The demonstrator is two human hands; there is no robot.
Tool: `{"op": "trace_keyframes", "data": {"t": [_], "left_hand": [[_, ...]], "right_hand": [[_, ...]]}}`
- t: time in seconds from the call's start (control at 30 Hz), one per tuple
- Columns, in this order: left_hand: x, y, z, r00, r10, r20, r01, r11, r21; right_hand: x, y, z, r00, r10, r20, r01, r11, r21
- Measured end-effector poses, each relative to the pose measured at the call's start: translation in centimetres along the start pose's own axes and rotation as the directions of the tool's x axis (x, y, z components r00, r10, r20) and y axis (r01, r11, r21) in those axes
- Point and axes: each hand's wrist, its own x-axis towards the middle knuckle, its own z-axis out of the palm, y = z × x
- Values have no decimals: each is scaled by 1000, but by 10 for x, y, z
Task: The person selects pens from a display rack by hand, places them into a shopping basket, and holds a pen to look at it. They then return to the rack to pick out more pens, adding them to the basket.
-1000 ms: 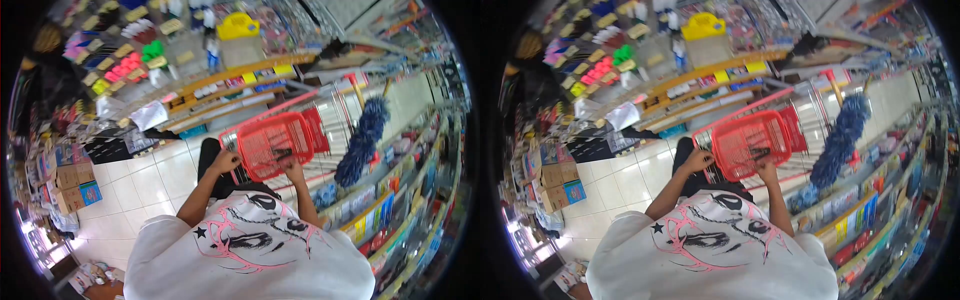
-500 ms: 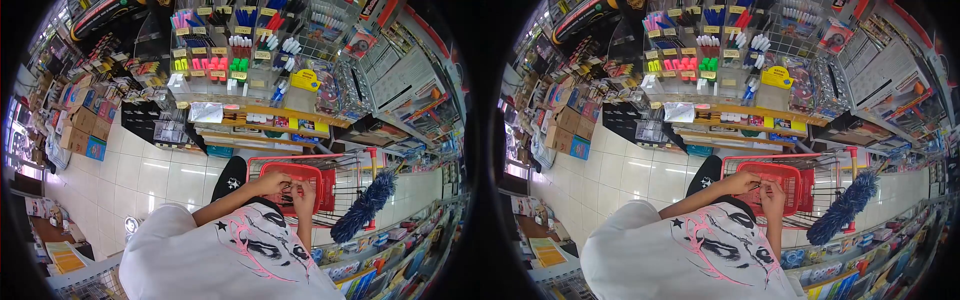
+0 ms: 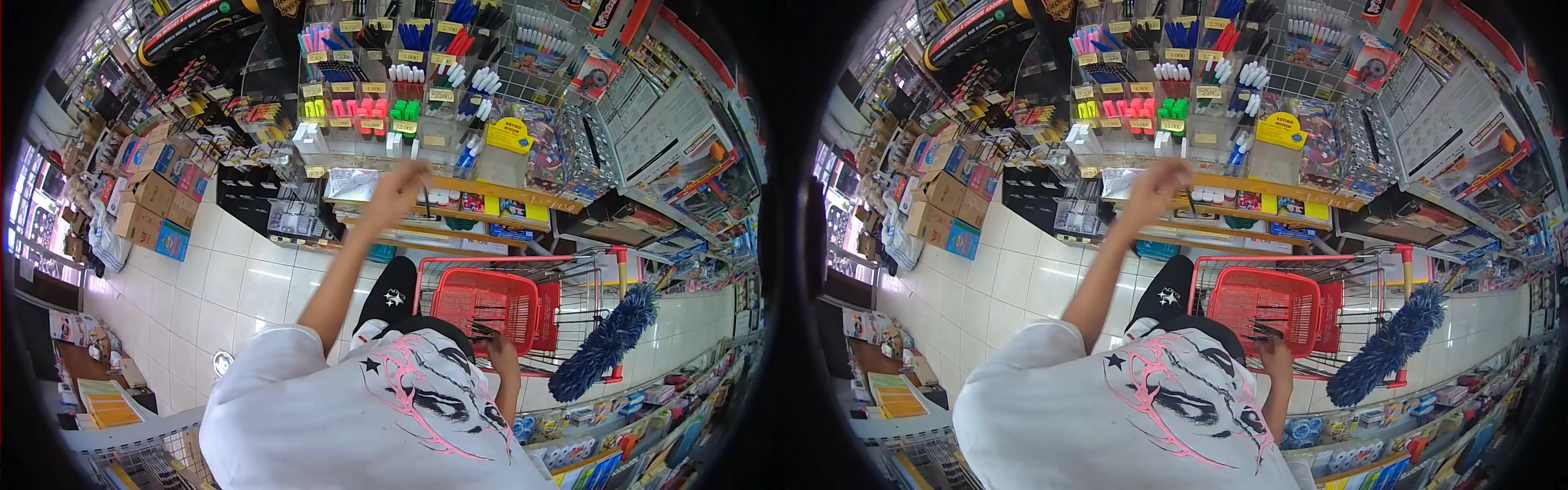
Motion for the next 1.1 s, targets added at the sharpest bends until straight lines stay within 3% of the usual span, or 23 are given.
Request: {"op": "trace_keyframes", "data": {"t": [0.07,0.1,0.13,0.17,0.2,0.3,0.33,0.4,0.43,0.5,0.57,0.63,0.7,0.77,0.9,0.97,1.1], "left_hand": [[40,17,-58,951,124,-284,-90,988,129],[58,43,-85,867,250,-431,-127,947,295],[92,33,-117,777,432,-458,-432,895,113],[101,63,-130,740,415,-530,-491,871,-2],[113,79,-143,698,440,-565,-526,851,13],[163,61,-172,715,510,-479,-584,811,-9],[177,49,-173,747,503,-435,-559,829,-1],[187,30,-166,810,471,-349,-461,880,116],[192,17,-161,852,423,-307,-419,904,82],[198,-7,-154,901,346,-263,-287,928,239],[201,-27,-142,899,359,-251,-336,933,131],[199,-40,-136,934,270,-235,-257,963,85],[199,-49,-135,948,258,-185,-226,958,178],[197,-57,-137,972,214,-100,-162,912,378],[202,-70,-143,964,265,-21,-213,818,534],[190,-42,-137,980,193,41,-153,612,776],[198,-61,-144,965,240,105,-227,567,792]], "right_hand": [[-19,62,30,961,265,75,-244,946,-216],[-25,61,34,962,260,82,-239,948,-210],[-37,52,33,990,136,-40,-142,967,-213],[-47,45,36,986,13,-164,-50,973,-225],[-49,47,42,986,21,-164,-56,976,-213],[-44,55,55,926,-88,-368,5,975,-220],[-44,47,53,916,-40,-400,-24,988,-154],[-44,45,53,912,-24,-409,-38,989,-143],[-43,46,54,912,-11,-411,-52,989,-142],[-40,51,57,902,-7,-432,-54,990,-127],[-42,51,59,895,1,-446,-60,991,-118],[-43,50,57,890,-33,-454,-41,987,-153],[-44,50,55,894,-39,-445,-43,984,-172],[-44,49,54,911,-27,-411,-37,988,-147],[-45,45,50,937,11,-350,-78,981,-179],[-45,43,49,947,47,-318,-106,980,-168],[-43,44,52,944,49,-326,-118,974,-195]]}}
